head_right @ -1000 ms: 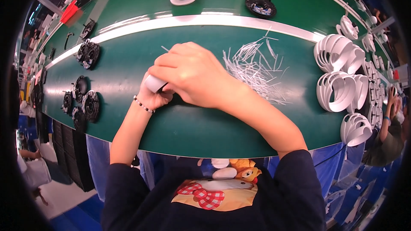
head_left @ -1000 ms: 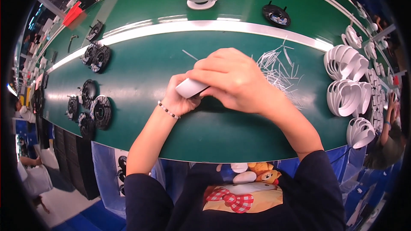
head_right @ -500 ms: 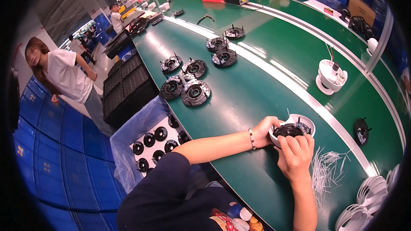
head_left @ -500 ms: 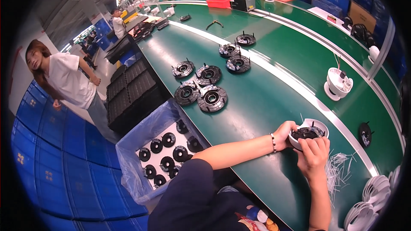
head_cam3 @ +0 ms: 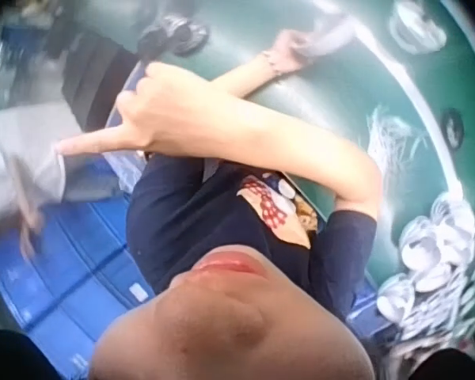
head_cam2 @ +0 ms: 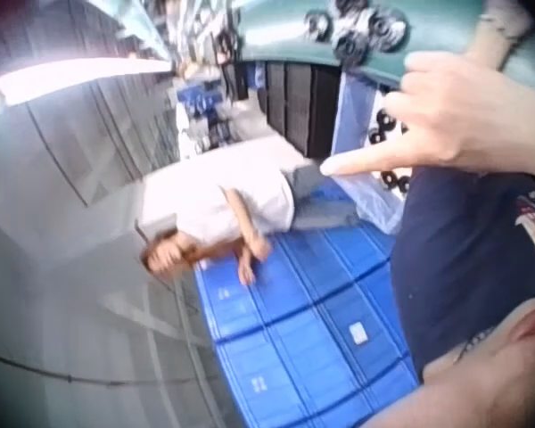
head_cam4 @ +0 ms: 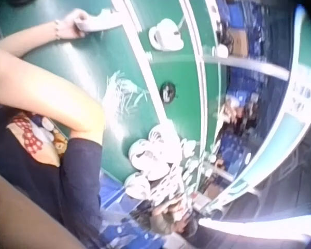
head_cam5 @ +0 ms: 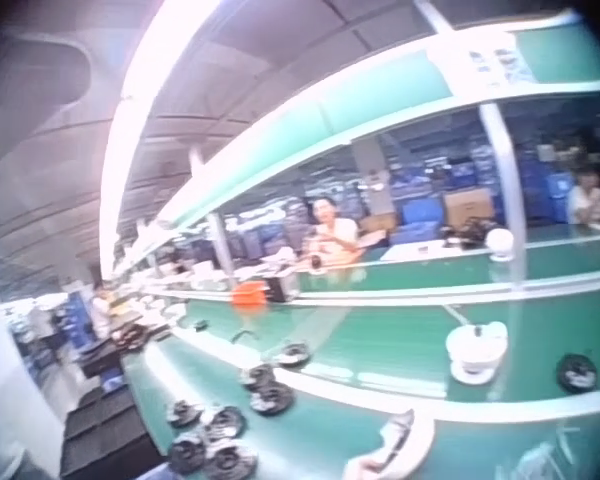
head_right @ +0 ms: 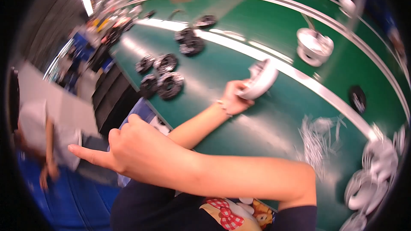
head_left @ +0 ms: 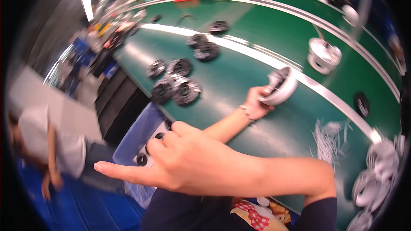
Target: Assembling the internal LED boards and outer housing of dome-shaped light fixtures on a factory production line.
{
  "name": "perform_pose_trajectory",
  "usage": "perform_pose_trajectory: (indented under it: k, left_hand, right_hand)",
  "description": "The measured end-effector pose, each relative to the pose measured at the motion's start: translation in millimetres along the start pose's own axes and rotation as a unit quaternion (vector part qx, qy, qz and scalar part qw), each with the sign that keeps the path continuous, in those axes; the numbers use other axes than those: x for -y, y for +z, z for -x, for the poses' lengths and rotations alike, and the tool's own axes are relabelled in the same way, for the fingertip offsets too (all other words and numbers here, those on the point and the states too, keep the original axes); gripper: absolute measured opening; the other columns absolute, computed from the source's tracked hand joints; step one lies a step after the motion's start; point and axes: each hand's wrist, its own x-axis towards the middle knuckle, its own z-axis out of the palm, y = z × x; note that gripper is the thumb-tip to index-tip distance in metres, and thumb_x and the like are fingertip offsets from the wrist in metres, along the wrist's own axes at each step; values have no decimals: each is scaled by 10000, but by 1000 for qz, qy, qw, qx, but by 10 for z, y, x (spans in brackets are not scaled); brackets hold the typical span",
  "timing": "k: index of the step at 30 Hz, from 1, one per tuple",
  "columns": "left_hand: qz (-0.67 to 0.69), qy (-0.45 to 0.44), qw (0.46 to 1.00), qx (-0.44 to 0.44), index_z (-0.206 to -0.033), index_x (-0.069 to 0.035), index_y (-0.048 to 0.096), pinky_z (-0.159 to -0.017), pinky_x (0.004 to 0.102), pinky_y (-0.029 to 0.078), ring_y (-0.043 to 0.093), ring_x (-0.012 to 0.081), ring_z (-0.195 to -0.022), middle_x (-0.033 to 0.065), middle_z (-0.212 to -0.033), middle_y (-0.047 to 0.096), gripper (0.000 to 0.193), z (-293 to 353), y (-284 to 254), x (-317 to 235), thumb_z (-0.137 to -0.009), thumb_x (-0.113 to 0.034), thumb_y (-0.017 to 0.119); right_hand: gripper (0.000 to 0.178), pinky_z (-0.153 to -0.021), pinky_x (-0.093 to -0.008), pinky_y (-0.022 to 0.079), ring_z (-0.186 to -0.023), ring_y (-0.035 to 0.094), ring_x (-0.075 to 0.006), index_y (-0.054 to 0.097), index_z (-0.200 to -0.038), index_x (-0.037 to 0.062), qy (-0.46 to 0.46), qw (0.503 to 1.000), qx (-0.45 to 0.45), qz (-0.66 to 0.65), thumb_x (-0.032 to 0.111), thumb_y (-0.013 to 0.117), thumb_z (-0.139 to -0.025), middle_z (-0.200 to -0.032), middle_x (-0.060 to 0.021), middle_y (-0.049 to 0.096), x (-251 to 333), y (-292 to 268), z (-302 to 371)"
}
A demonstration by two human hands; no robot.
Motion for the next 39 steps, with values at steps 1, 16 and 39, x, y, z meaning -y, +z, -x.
perform_pose_trajectory:
  k: [1, 16, 39]
  left_hand:
    - [-24, 15, 999, 24, -1134, -89, 443, -448, 245, 387, 550, 121, -735, 35, -908, 566, 520, 41, -90, -80, -617, -146, 442]
    - [-286, 159, 945, -28, -1068, 31, 469, -792, 321, 456, 540, 203, -908, 121, -1014, 533, 329, -291, 310, -101, -778, -111, 406]
    - [-276, 297, 883, -236, -1296, -120, -42, -542, 350, 514, 592, 244, -761, 169, -1000, 527, 729, -29, -18, -1087, -784, -72, 475]
  right_hand:
    - [600, -458, -289, 298, -472, 441, -138, 318, -1305, 197, 20, 1000, -16, 5, 156, 484, -731, -562, -16, 464, -49, 57, 95]
    - [364, -805, -378, 403, -956, 504, -301, 583, -965, 37, 514, 721, -53, 462, 326, 592, -744, -1036, -149, 547, -1284, -1682, 3161]
    - [272, -736, -343, 446, -815, 578, -268, 563, -1012, 58, 539, 689, -91, 476, 33, 526, -744, -924, -123, 603, -1446, -2658, 5196]
